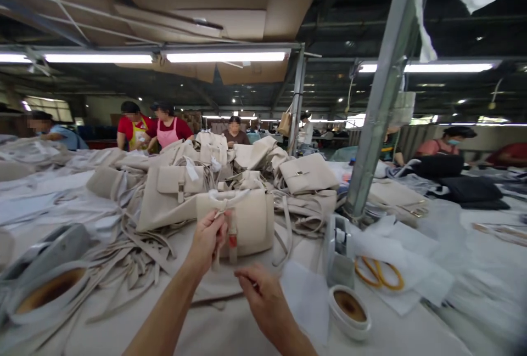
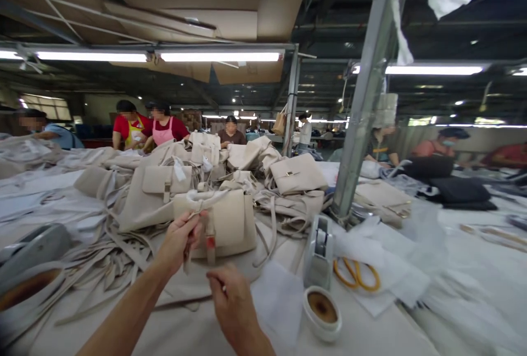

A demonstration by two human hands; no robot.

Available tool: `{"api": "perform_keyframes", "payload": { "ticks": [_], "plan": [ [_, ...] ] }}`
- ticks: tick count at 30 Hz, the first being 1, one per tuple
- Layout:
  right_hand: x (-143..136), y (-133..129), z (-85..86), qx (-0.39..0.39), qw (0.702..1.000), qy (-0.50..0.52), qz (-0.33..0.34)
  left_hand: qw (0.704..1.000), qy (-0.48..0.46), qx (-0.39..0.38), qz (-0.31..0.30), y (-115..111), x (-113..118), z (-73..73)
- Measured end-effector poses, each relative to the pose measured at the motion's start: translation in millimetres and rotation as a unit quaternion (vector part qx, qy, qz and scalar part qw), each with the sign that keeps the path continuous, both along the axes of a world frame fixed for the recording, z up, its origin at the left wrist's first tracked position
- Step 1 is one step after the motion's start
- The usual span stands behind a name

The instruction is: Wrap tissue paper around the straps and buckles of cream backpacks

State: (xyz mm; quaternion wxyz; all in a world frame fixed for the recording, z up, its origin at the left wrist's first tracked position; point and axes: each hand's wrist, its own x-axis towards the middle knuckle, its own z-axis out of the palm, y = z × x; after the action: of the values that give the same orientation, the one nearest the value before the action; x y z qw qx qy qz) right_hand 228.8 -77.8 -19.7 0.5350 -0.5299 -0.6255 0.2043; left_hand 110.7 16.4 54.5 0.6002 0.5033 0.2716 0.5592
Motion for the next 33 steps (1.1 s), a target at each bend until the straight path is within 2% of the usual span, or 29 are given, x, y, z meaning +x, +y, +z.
{"api": "perform_keyframes", "payload": {
  "ticks": [4, 7, 9, 12, 14, 18, 20, 21, 23, 27, 29, 31, 33],
  "plan": [
    [52.2, -29.7, -16.7, -0.027, 0.992, -0.095, -0.081, 1.000, 0.001, -0.028, 0.008, 6.9, -0.1, -1.2],
    [93.7, -47.0, -28.7, -0.006, 0.972, -0.175, -0.156, 0.999, -0.015, -0.030, 0.000, 9.6, 1.7, -2.1],
    [116.1, -59.5, -32.6, 0.010, 0.957, -0.243, -0.161, 0.999, -0.031, -0.023, -0.015, 9.2, 2.8, -2.9],
    [140.9, -78.4, -35.8, 0.041, 0.925, -0.354, -0.131, 0.998, -0.041, -0.018, -0.033, 8.8, 2.7, -7.3],
    [155.6, -88.5, -40.5, 0.076, 0.891, -0.419, -0.159, 0.999, -0.034, -0.017, -0.036, 10.4, 1.3, -12.5],
    [186.9, -99.9, -62.9, 0.117, 0.782, -0.543, -0.284, 0.999, -0.024, -0.012, -0.025, 14.4, -3.1, -20.7],
    [199.1, -101.6, -76.1, 0.123, 0.742, -0.584, -0.305, 0.999, -0.025, -0.011, -0.020, 14.1, -4.2, -21.2],
    [202.9, -101.5, -80.8, 0.120, 0.737, -0.591, -0.305, 0.999, -0.026, -0.011, -0.019, 13.4, -4.2, -20.8],
    [204.7, -100.0, -83.1, 0.104, 0.750, -0.583, -0.293, 0.999, -0.028, -0.014, -0.017, 11.4, -3.1, -19.5],
    [187.7, -94.2, -63.7, 0.085, 0.801, -0.522, -0.281, 1.000, -0.026, -0.013, -0.007, 8.1, -0.5, -17.7],
    [174.6, -91.7, -53.7, 0.096, 0.820, -0.515, -0.230, 1.000, -0.021, -0.012, 0.000, 6.3, -0.9, -16.4],
    [163.3, -89.3, -50.5, 0.118, 0.817, -0.543, -0.151, 1.000, -0.018, -0.014, 0.003, 4.0, -2.6, -14.1],
    [155.8, -86.5, -53.7, 0.142, 0.797, -0.577, -0.108, 1.000, -0.017, -0.016, 0.004, 1.2, -4.8, -11.7]
  ]
}}
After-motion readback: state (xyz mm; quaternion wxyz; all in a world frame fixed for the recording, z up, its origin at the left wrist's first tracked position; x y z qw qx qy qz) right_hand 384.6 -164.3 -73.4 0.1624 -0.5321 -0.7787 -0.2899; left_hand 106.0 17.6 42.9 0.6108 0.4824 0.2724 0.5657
